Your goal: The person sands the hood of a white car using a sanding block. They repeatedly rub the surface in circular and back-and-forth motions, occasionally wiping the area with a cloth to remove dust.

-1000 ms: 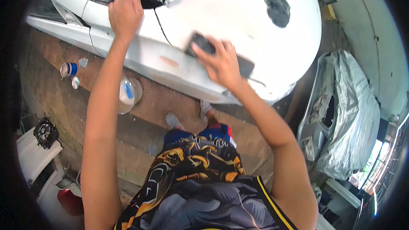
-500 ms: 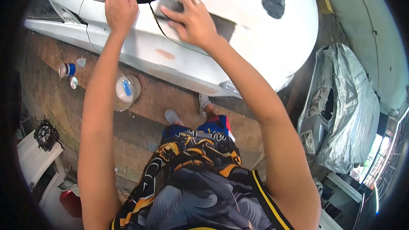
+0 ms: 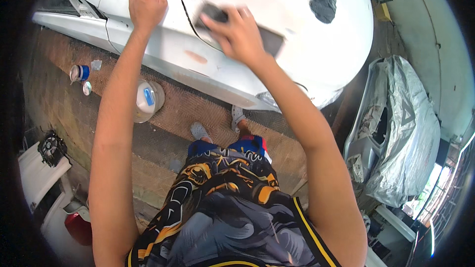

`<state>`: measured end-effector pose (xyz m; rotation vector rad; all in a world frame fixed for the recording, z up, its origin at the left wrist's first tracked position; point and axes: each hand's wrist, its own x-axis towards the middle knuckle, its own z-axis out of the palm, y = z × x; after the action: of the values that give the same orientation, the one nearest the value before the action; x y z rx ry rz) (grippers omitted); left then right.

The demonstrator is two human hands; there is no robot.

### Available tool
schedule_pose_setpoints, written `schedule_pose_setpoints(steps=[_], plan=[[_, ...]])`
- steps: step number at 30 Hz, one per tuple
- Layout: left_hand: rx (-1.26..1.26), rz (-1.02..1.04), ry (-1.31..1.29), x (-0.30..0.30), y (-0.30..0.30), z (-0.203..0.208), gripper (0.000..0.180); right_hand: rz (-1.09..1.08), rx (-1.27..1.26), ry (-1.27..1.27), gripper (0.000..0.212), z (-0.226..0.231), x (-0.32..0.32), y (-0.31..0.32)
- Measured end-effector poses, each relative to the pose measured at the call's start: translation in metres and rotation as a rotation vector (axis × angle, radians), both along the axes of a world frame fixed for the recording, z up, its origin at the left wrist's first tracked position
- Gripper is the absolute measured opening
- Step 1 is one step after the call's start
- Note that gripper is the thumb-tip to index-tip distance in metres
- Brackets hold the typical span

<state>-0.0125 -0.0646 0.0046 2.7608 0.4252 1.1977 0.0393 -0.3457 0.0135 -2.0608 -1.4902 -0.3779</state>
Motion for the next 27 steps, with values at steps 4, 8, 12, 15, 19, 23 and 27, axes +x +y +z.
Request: schedule_pose_setpoints(steps=[4, 8, 12, 15, 19, 23, 27], plan=[[-0.012, -0.017, -0.031, 0.013, -0.016, 0.005, 0.026, -0.104, -0.113, -0.121, 0.053, -0.022, -0.028, -0.069], [-0.005, 0.018, -0.042, 0.008, -0.021, 0.017, 0.025, -0.021, -0.014, -0.054, 0.049, 0.006, 0.0, 0.017], [0.042, 0.034, 0.007, 0.003, 0.001, 0.001, 0.026, -0.063, -0.066, -0.017, 0.046, -0.008, -0.027, -0.025], [-0.022, -0.009, -0.021, 0.008, -0.013, 0.005, 0.026, -0.134, -0.09, -0.037, 0.052, -0.018, -0.044, -0.056], [-0.01, 0.004, -0.029, 0.008, -0.018, 0.015, 0.023, -0.086, 0.035, -0.003, 0.047, 0.004, -0.004, 0.028], [0.008, 0.012, -0.021, -0.001, -0.011, 0.006, 0.023, -0.061, 0.008, -0.027, 0.044, -0.006, -0.016, 0.005], [0.002, 0.012, -0.026, 0.016, -0.01, 0.007, 0.025, -0.119, -0.046, -0.048, 0.05, -0.014, -0.035, -0.039]])
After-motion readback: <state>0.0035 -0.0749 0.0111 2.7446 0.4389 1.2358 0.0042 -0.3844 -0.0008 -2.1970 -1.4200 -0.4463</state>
